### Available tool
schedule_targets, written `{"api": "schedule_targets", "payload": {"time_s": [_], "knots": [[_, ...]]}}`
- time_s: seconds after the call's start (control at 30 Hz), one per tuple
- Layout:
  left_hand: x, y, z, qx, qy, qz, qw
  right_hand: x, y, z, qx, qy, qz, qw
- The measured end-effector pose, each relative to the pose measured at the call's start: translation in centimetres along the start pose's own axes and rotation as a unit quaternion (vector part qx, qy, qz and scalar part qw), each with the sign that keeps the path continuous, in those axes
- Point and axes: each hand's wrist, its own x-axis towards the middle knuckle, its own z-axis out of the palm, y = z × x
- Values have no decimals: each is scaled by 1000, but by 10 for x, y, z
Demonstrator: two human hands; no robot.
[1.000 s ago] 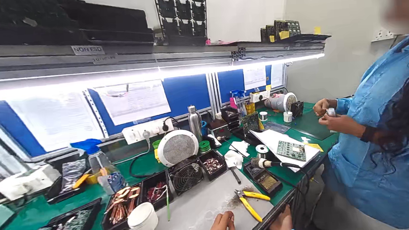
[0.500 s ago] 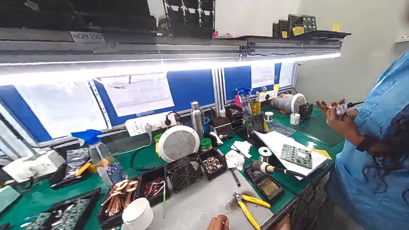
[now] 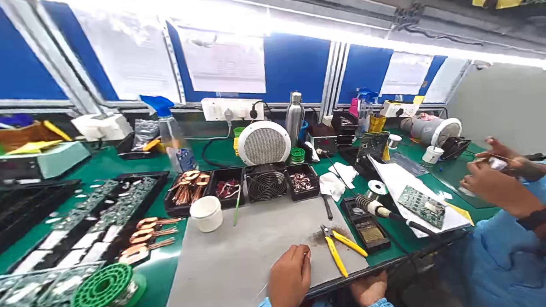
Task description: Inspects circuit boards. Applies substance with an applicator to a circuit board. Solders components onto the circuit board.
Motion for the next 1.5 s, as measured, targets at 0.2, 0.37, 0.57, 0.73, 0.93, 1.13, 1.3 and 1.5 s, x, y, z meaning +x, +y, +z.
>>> {"api": "schedule_targets", "payload": {"time_s": [0.2, 0.37, 0.57, 0.73, 0.93, 1.13, 1.3, 1.5], "knots": [[1, 1, -2, -30, -41, 18, 999, 0, -8, -13, -74, 1, 9, 997], [-5, 1, -8, -53, 22, 33, 998, -11, -18, -15, -133, 21, 62, 989], [-21, -2, -45, -91, 1, 31, 995, -38, -11, -28, -267, -23, 167, 949], [-42, -7, -66, -196, -97, 33, 975, -52, -9, -49, -468, -208, 206, 834], [-63, -13, -61, -235, -177, 55, 954, -68, -18, -23, -603, -408, -209, 653], [-59, -22, -83, -145, -233, 98, 957, -43, -12, 15, -666, -224, -568, 429], [-52, -32, -122, -112, -150, 113, 976, -34, -13, 18, -670, -233, -570, 415], [-50, -57, -215, -1, 18, -9, 1000, -27, -15, 33, -657, -257, -584, 401]]}}
